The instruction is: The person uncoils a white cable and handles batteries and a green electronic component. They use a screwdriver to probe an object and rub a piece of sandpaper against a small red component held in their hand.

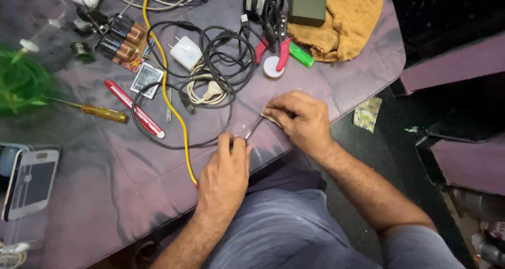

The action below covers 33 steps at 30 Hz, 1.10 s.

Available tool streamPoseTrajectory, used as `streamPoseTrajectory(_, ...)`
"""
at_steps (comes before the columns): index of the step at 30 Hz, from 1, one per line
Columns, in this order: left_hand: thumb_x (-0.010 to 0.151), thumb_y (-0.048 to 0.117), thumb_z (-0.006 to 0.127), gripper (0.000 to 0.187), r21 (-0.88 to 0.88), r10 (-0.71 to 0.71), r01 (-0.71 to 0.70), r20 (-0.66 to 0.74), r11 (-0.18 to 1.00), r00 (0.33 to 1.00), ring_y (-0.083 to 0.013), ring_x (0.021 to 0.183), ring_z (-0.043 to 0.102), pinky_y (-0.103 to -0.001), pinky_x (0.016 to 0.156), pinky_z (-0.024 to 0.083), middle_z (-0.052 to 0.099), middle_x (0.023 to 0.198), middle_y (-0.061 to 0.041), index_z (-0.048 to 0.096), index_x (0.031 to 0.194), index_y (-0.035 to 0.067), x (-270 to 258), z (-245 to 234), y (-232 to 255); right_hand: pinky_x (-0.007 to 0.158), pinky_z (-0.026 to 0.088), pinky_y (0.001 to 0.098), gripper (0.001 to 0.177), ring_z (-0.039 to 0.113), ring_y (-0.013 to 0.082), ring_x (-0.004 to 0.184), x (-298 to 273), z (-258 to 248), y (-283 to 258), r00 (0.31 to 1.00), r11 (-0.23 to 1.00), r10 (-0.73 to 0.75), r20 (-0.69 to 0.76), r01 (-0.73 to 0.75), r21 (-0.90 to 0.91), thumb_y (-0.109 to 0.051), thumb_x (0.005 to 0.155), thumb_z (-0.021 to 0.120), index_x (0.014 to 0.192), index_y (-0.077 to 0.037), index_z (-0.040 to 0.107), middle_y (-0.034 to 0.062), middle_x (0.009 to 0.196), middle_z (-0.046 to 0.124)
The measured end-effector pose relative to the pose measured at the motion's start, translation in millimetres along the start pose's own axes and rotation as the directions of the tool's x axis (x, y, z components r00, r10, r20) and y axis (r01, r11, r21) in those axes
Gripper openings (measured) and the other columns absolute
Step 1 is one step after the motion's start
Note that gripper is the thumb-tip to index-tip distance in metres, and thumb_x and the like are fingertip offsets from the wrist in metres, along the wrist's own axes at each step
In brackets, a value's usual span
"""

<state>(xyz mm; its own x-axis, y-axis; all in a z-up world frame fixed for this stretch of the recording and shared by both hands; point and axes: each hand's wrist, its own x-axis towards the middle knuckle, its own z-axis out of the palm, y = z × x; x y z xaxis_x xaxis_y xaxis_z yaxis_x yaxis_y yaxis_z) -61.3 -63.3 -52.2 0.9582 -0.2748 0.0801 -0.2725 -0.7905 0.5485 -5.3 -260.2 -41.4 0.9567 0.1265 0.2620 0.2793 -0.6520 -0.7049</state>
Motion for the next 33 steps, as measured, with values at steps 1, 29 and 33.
streamPoseTrajectory(1, 0.099, 0.024, 0.063, 0.022, 0.001, -0.011, 0.011, 0.022, 1.000, 1.000, -0.0345, 0.077, 0.070, -0.042, 0.063, 0.057, 0.059, 0.117, -0.018, 0.057, 0.102, 0.004, 0.9, -0.5, -0.5, 0.072, 0.057, 0.0295, 0.012, 0.071, 0.0180, 0.082, -1.2, 0.3, 0.1, 0.999, 0.999, -0.041, -0.008, 0.041, -0.009, -0.008, 0.090, 0.081, 0.100, -0.004, 0.076, 0.0069, 0.093, 0.073)
streamPoseTrajectory(29, 0.095, 0.031, 0.069, 0.029, -0.137, -0.054, 0.052, -0.012, 0.989, 0.998, -0.0442, 0.073, 0.067, -0.053, 0.060, 0.054, 0.063, 0.103, -0.018, 0.059, 0.106, 0.006, 8.9, -6.1, -13.9, 0.088, 0.056, 0.0364, 0.039, 0.067, 0.0273, 0.104, -3.3, -18.6, 20.0, 0.892, 0.856, -0.372, 0.258, 0.437, -0.276, -0.007, 0.088, 0.073, 0.126, -0.003, 0.070, 0.0109, 0.119, 0.068)
streamPoseTrajectory(33, 0.095, 0.031, 0.069, 0.029, -0.126, -0.067, 0.066, -0.008, 0.990, 0.998, -0.0442, 0.074, 0.067, -0.053, 0.060, 0.053, 0.063, 0.104, -0.018, 0.059, 0.104, 0.005, 11.9, -5.4, -13.5, 0.090, 0.056, 0.0367, 0.038, 0.067, 0.0274, 0.105, 2.2, -20.0, 24.4, 0.887, 0.848, -0.394, 0.240, 0.452, -0.277, -0.008, 0.088, 0.073, 0.126, -0.003, 0.069, 0.0106, 0.120, 0.067)
